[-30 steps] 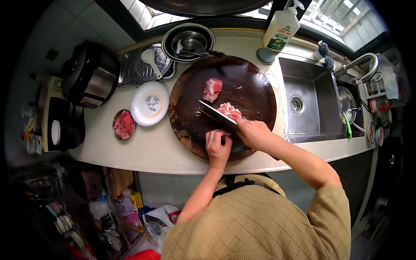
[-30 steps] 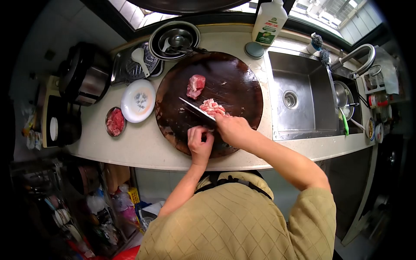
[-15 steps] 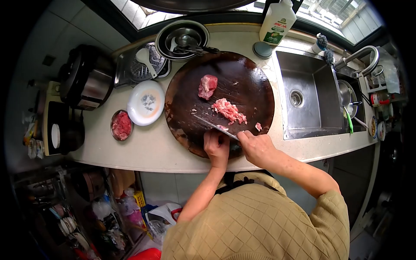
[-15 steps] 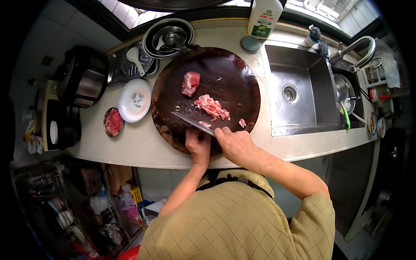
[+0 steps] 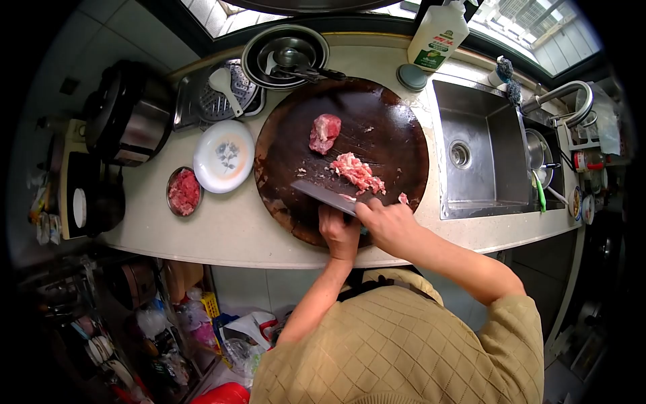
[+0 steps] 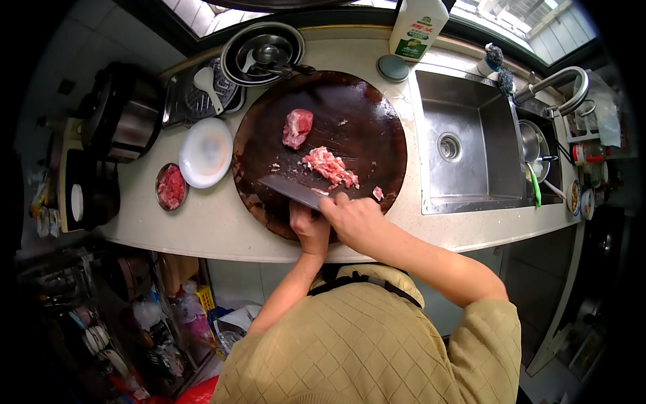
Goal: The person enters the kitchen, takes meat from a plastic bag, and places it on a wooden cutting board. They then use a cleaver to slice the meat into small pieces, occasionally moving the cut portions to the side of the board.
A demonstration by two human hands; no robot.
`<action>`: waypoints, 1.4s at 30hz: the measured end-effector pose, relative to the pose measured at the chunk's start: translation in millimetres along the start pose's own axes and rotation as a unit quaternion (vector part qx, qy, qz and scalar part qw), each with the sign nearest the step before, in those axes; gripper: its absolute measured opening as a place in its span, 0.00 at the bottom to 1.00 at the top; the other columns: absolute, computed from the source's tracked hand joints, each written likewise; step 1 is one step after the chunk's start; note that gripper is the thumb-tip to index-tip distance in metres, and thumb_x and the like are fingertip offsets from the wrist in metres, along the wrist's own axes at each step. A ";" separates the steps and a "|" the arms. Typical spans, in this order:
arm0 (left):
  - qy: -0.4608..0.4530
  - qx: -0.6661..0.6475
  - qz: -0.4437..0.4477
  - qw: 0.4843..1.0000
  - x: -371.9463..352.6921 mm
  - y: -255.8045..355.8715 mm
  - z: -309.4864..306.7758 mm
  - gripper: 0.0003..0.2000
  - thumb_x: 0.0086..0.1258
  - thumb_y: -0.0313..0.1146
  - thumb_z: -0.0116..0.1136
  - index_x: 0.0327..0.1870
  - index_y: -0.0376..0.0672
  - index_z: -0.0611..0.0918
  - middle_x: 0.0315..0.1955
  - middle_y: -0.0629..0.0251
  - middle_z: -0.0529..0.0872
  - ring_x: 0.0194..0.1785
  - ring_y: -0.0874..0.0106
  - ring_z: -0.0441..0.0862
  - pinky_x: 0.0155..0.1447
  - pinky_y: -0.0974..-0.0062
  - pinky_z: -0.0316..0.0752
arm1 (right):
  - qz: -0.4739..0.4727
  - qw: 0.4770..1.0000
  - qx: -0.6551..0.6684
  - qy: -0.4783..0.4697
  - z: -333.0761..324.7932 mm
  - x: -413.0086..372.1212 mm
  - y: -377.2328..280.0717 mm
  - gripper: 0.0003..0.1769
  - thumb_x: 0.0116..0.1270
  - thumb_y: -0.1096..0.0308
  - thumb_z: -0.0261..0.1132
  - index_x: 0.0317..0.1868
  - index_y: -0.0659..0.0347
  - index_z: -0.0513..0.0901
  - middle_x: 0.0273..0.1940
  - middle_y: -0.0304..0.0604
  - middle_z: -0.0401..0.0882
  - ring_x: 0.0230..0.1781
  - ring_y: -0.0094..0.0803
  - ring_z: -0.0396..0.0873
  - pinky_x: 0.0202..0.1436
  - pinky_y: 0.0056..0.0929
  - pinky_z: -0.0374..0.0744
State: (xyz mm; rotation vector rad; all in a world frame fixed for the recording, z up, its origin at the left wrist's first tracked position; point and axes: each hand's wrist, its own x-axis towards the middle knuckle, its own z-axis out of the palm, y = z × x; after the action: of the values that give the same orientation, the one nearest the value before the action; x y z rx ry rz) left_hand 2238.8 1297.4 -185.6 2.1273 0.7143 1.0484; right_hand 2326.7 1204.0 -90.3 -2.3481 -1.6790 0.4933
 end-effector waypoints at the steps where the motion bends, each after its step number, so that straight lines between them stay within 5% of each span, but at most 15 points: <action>1: -0.004 0.005 -0.005 1.000 -1.7 -1.4 0.9 0.12 0.54 0.24 0.65 0.40 0.36 0.82 0.34 0.53 0.81 0.39 0.49 0.77 0.44 0.57 0.76 | -0.001 1.000 0.001 0.018 9.3 7.6 -0.6 0.14 0.56 0.75 0.61 0.43 0.61 0.71 0.35 0.50 0.76 0.23 0.46 0.80 0.24 0.42 0.76; 11: 0.016 0.028 -0.003 0.999 0.0 -2.4 3.4 0.07 0.53 0.19 0.61 0.28 0.39 0.75 0.35 0.56 0.82 0.38 0.55 0.79 0.42 0.62 0.77 | 0.056 0.996 0.010 0.072 -7.5 -11.8 25.1 0.07 0.62 0.72 0.61 0.38 0.60 0.72 0.28 0.48 0.78 0.25 0.48 0.81 0.26 0.43 0.78; 18: -0.009 0.027 -0.035 0.999 -0.3 3.1 0.0 0.08 0.51 0.19 0.62 0.28 0.39 0.75 0.33 0.58 0.82 0.37 0.56 0.79 0.42 0.61 0.76 | 0.083 0.993 0.083 -0.015 -11.7 -36.2 8.0 0.07 0.64 0.73 0.59 0.40 0.62 0.70 0.29 0.51 0.78 0.24 0.50 0.81 0.27 0.47 0.77; 24: -0.011 0.031 -0.028 0.999 -1.2 0.7 2.2 0.08 0.52 0.19 0.63 0.27 0.38 0.75 0.32 0.57 0.82 0.37 0.56 0.79 0.41 0.63 0.75 | 0.047 0.995 0.084 0.041 3.0 8.0 10.7 0.08 0.61 0.73 0.59 0.40 0.63 0.70 0.28 0.52 0.80 0.26 0.52 0.82 0.27 0.48 0.78; 28: -0.001 0.036 -0.012 0.999 -1.6 0.8 1.7 0.07 0.53 0.19 0.63 0.28 0.38 0.75 0.32 0.57 0.82 0.37 0.57 0.79 0.42 0.63 0.76 | 0.119 0.983 0.135 0.029 -0.5 13.3 18.5 0.11 0.65 0.70 0.61 0.44 0.63 0.70 0.27 0.56 0.81 0.32 0.55 0.81 0.33 0.50 0.78; 32: 0.001 0.029 -0.019 0.999 -1.9 -1.5 2.5 0.07 0.54 0.19 0.63 0.29 0.37 0.76 0.32 0.57 0.82 0.38 0.58 0.79 0.42 0.64 0.76 | 0.093 0.986 0.117 0.079 -0.7 -12.5 17.6 0.10 0.64 0.69 0.62 0.41 0.62 0.70 0.30 0.53 0.82 0.28 0.53 0.82 0.29 0.50 0.78; 36: -0.009 0.023 -0.029 0.999 -3.4 0.8 0.1 0.07 0.54 0.19 0.64 0.30 0.37 0.77 0.32 0.57 0.82 0.37 0.58 0.79 0.40 0.64 0.75 | 0.106 0.983 0.148 0.006 -6.2 -34.1 3.4 0.11 0.67 0.68 0.60 0.44 0.64 0.69 0.34 0.55 0.79 0.28 0.57 0.79 0.32 0.51 0.77; 42: -0.039 0.036 -0.037 0.998 -4.6 -1.8 -0.4 0.06 0.55 0.20 0.62 0.29 0.38 0.75 0.30 0.57 0.79 0.36 0.54 0.77 0.41 0.60 0.74 | 0.041 0.996 0.075 0.018 3.4 11.3 3.1 0.12 0.60 0.74 0.61 0.42 0.64 0.70 0.32 0.55 0.79 0.28 0.52 0.82 0.26 0.46 0.78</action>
State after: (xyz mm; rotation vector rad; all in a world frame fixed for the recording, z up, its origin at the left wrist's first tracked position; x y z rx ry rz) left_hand 2235.8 1295.4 -188.9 2.1725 0.7985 0.9089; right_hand 2331.4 1213.6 -96.2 -2.3097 -1.4798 0.5665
